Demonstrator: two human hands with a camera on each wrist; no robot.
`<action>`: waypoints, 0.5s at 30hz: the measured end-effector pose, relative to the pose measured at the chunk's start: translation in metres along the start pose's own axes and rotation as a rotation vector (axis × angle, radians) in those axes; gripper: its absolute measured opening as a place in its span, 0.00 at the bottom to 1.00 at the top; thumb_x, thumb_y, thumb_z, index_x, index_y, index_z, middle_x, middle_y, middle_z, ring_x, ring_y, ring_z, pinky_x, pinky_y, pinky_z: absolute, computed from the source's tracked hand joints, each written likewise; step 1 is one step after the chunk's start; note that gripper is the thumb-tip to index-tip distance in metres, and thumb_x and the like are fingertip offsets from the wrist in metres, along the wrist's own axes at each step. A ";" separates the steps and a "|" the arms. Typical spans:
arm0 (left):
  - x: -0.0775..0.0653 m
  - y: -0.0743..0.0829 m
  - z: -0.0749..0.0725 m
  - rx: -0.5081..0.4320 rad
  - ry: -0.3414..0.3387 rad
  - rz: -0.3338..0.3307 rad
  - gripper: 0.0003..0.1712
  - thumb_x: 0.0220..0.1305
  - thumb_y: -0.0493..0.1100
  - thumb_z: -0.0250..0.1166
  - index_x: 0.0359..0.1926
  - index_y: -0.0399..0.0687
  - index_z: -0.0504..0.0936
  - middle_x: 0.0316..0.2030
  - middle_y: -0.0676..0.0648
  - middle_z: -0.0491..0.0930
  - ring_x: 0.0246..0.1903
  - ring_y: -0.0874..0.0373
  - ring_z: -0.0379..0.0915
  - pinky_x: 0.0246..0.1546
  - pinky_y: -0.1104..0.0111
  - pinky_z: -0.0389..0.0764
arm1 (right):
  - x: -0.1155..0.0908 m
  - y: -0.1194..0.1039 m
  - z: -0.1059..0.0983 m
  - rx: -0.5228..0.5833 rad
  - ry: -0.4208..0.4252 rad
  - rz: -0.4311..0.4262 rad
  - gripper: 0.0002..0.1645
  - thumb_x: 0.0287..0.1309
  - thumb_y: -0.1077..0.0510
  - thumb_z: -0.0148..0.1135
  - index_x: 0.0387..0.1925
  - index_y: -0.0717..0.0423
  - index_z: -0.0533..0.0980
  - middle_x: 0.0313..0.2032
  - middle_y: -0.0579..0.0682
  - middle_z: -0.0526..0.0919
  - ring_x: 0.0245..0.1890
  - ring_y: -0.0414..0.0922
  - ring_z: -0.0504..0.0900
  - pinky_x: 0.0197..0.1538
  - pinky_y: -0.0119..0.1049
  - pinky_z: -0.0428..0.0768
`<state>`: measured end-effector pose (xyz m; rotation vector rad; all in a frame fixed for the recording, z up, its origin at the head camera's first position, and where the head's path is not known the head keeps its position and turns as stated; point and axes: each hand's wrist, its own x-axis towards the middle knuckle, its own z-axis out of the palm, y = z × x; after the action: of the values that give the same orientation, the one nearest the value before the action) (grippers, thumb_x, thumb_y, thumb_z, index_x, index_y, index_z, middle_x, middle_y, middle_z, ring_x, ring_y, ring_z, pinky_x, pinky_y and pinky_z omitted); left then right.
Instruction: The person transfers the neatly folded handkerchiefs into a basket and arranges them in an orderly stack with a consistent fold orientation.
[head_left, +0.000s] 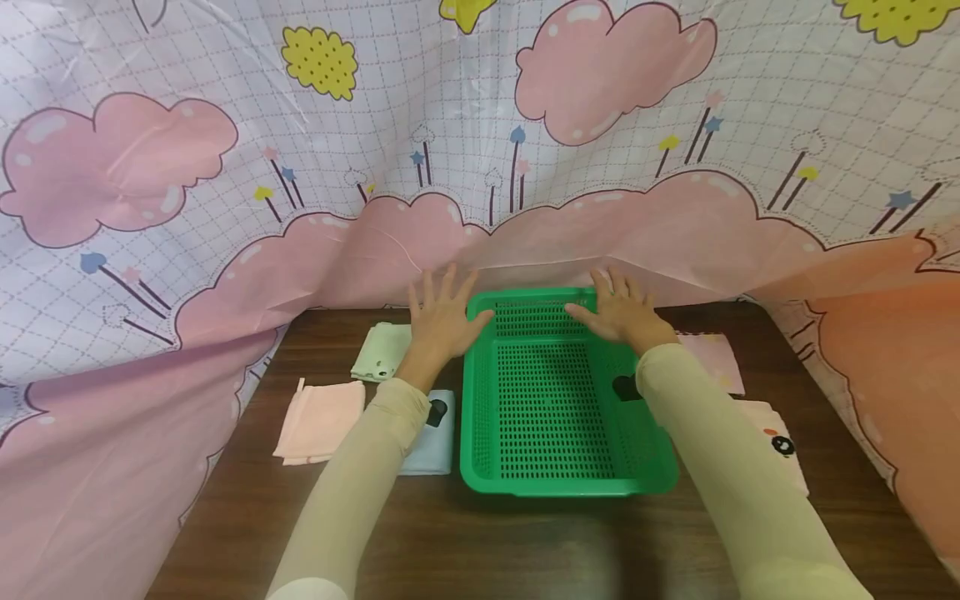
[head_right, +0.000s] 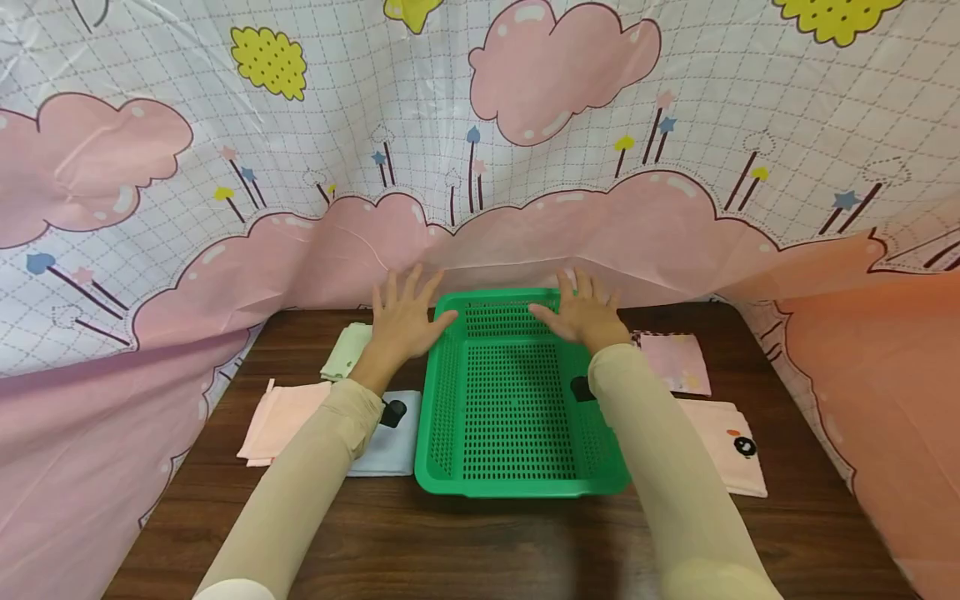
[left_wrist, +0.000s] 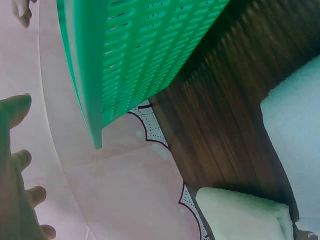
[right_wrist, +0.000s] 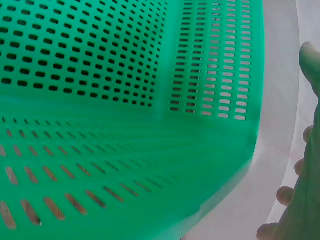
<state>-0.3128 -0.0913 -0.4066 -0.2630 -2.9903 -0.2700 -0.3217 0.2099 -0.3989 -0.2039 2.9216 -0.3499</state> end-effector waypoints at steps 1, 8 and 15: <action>0.000 -0.001 0.001 -0.002 0.004 0.003 0.43 0.71 0.75 0.47 0.81 0.74 0.47 0.83 0.50 0.42 0.82 0.37 0.30 0.78 0.36 0.32 | -0.001 0.001 -0.001 0.008 -0.002 0.000 0.58 0.69 0.20 0.32 0.82 0.49 0.30 0.81 0.62 0.28 0.80 0.70 0.33 0.73 0.78 0.35; 0.000 -0.007 0.005 0.016 -0.018 0.007 0.43 0.71 0.75 0.45 0.81 0.73 0.46 0.83 0.50 0.41 0.82 0.37 0.28 0.78 0.36 0.32 | -0.007 0.009 -0.005 0.055 -0.016 -0.003 0.58 0.69 0.21 0.34 0.82 0.50 0.33 0.81 0.64 0.29 0.79 0.72 0.34 0.73 0.77 0.38; -0.004 -0.012 0.005 0.012 -0.032 0.014 0.42 0.73 0.73 0.45 0.81 0.72 0.48 0.83 0.50 0.42 0.82 0.37 0.30 0.77 0.35 0.35 | -0.012 0.018 -0.011 0.076 -0.018 -0.016 0.59 0.68 0.19 0.33 0.82 0.49 0.30 0.81 0.66 0.29 0.78 0.75 0.34 0.72 0.77 0.39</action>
<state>-0.3119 -0.1029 -0.4141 -0.2897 -3.0199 -0.2485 -0.3148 0.2316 -0.3905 -0.2180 2.8838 -0.4584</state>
